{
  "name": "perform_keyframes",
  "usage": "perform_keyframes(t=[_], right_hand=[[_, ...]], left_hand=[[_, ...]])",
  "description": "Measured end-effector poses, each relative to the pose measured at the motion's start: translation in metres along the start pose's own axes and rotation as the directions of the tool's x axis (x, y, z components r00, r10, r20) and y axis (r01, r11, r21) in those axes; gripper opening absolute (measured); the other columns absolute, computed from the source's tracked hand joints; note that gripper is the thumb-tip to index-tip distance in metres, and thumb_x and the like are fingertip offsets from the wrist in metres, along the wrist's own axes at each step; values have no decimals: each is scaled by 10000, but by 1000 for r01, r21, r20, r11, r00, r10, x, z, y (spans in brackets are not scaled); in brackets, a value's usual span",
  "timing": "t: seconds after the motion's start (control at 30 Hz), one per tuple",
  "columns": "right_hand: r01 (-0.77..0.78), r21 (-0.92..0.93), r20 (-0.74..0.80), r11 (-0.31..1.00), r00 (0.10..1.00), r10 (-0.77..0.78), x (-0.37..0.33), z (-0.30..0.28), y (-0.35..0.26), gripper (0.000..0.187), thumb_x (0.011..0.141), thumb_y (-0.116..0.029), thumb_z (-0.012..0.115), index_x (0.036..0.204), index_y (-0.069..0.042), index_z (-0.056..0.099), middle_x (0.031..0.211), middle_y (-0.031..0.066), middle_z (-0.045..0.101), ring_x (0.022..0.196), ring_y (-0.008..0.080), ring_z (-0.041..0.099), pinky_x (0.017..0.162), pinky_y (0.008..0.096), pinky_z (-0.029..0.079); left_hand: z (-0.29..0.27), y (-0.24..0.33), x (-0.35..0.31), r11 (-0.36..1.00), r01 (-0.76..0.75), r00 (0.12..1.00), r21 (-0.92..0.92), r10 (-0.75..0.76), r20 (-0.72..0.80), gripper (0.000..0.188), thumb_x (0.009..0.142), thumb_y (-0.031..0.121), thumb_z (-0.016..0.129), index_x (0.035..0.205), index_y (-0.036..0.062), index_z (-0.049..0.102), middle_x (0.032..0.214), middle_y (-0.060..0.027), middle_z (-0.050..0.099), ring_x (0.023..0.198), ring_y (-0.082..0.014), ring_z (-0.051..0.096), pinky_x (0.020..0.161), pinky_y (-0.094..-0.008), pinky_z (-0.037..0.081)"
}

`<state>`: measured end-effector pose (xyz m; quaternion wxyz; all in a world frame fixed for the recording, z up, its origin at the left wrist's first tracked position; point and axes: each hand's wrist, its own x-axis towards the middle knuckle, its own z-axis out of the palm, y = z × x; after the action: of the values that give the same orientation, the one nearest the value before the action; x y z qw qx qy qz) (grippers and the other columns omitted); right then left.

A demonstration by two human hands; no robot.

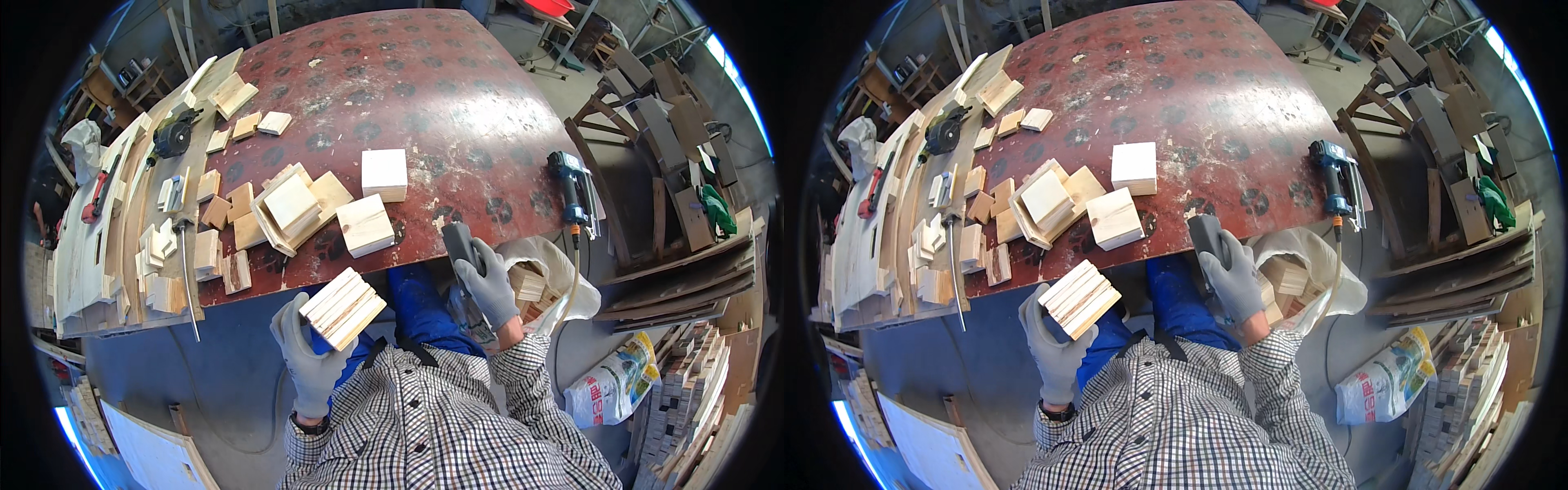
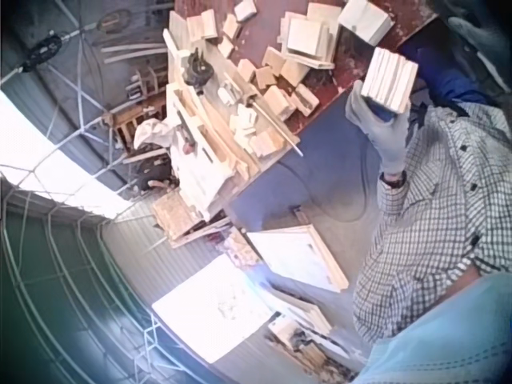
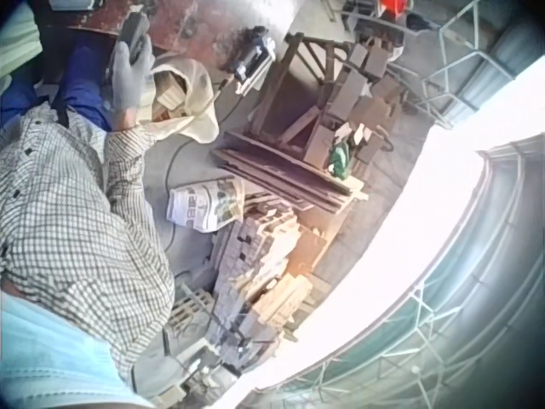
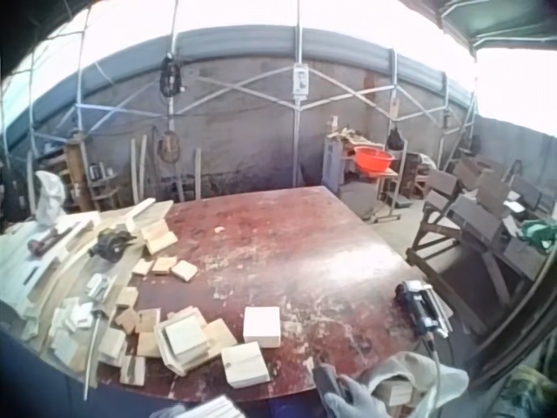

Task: The person sorts small wooden blocks on a workbench, picking them up, inspecting them, and placing them into stacks. The person also handles a small wooden box, placing blocks inside it and arranging them.

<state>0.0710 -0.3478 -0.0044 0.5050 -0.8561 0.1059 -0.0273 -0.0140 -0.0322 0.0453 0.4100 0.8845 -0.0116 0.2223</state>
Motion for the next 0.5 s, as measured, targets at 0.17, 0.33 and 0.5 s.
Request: perform_keyframes(t=[0.17, 0.33, 0.5], right_hand=[[210, -491, -11, 845, 969, -247, 44, 21, -11, 723, 871, -371, 787, 1504, -109, 557, 1317, 193, 595, 1222, 400, 571, 1026, 523, 455], [337, -677, 90, 654, 920, -381, 69, 49, -3, 728, 866, -413, 784, 1499, -149, 538, 1403, 186, 567, 1277, 401, 550, 1046, 550, 435], [404, -642, 75, 652, 879, -471, 39, 47, 3, 682, 884, -379, 770, 1480, -129, 551, 1478, 204, 537, 1340, 413, 522, 1090, 547, 407]], left_hand=[[-6, 0, -12, 995, 96, 995, -1, -96, 19, 916, 698, 214, 929, 1486, 2, 512, 1362, -163, 539, 1297, -342, 486, 1054, -456, 472], [-8, -5, -18, 993, 110, 994, 51, -111, 9, 932, 675, 148, 918, 1502, 6, 512, 1376, -139, 520, 1201, -289, 588, 1044, -417, 503], [-11, -10, -18, 990, 137, 990, 45, -138, 20, 931, 661, 126, 910, 1496, 1, 517, 1371, -132, 524, 1191, -289, 591, 1038, -415, 499]])
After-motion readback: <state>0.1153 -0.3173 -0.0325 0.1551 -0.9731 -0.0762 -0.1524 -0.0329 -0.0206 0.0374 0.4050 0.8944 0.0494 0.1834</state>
